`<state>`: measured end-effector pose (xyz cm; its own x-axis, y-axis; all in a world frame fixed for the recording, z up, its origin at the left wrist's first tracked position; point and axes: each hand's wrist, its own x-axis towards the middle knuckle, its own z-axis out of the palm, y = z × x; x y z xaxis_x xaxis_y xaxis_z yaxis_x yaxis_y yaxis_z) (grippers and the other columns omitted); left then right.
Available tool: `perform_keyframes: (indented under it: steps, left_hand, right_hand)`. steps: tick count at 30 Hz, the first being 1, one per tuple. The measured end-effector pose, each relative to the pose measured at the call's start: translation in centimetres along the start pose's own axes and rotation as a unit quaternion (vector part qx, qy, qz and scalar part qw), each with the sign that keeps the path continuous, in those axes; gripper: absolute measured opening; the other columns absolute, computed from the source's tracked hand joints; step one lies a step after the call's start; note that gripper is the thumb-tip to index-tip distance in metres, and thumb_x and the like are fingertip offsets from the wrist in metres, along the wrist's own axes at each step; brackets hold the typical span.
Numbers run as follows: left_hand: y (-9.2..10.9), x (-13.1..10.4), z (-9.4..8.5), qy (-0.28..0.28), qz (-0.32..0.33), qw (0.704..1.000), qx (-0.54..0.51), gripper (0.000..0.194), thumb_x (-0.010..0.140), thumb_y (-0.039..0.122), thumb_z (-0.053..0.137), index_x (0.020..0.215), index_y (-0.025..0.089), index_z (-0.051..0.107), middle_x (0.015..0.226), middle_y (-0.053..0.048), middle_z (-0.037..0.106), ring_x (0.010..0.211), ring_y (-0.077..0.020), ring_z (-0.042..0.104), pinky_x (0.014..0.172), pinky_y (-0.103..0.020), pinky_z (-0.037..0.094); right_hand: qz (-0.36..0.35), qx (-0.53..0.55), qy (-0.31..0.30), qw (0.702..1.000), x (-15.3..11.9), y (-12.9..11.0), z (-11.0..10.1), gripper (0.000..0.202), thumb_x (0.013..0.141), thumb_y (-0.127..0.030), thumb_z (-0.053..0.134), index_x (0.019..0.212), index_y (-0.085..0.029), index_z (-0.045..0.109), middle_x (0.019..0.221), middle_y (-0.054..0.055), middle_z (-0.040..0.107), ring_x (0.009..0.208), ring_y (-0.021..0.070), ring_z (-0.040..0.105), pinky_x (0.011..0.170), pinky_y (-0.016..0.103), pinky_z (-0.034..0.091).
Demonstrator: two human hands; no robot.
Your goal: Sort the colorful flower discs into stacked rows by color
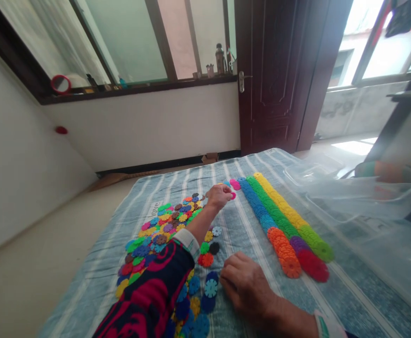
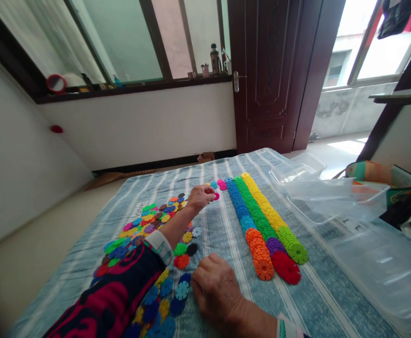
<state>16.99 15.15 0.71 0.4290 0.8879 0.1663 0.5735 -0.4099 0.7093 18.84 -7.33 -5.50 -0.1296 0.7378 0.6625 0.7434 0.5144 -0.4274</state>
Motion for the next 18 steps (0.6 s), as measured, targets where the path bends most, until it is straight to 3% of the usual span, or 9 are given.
perform_keyframes:
  steps: [3, 7, 18]
  left_hand:
    - [0.2, 2.6, 2.4, 0.030, 0.004, 0.999, 0.030, 0.010, 0.064, 0.010, 0.067, 0.071, 0.014, 0.073, 0.071, -0.003, 0.069, 0.071, -0.0158, 0.063, 0.070, -0.026, 0.048]
    - [0.0, 4.6, 4.0, 0.047, 0.006, 0.997, 0.060, 0.014, 0.064, 0.008, 0.065, 0.073, 0.014, 0.074, 0.079, -0.005, 0.072, 0.079, -0.0176, 0.064, 0.074, -0.027, 0.047]
    - [-0.4, 5.8, 4.6, 0.057, 0.022, 0.994, 0.092, 0.021, 0.069, 0.008, 0.059, 0.081, 0.015, 0.075, 0.087, -0.006, 0.074, 0.085, -0.0178, 0.064, 0.078, -0.026, 0.046]
  right_hand:
    - [-0.007, -0.008, 0.004, 1.000, 0.0, 0.0, 0.1, 0.019, 0.084, -0.013, 0.050, 0.066, -0.020, 0.049, 0.068, 0.001, 0.057, 0.067, 0.0159, 0.048, 0.060, 0.029, 0.034]
    - [-0.012, -0.015, 0.012, 1.000, 0.0, 0.1, 0.5, 0.018, 0.083, -0.014, 0.050, 0.066, -0.020, 0.048, 0.066, 0.001, 0.056, 0.066, 0.0162, 0.048, 0.059, 0.030, 0.032]
    - [-0.024, -0.009, 0.021, 0.999, -0.1, 0.4, 1.1, 0.016, 0.078, -0.013, 0.052, 0.066, -0.020, 0.045, 0.066, 0.001, 0.053, 0.066, 0.0160, 0.045, 0.058, 0.030, 0.031]
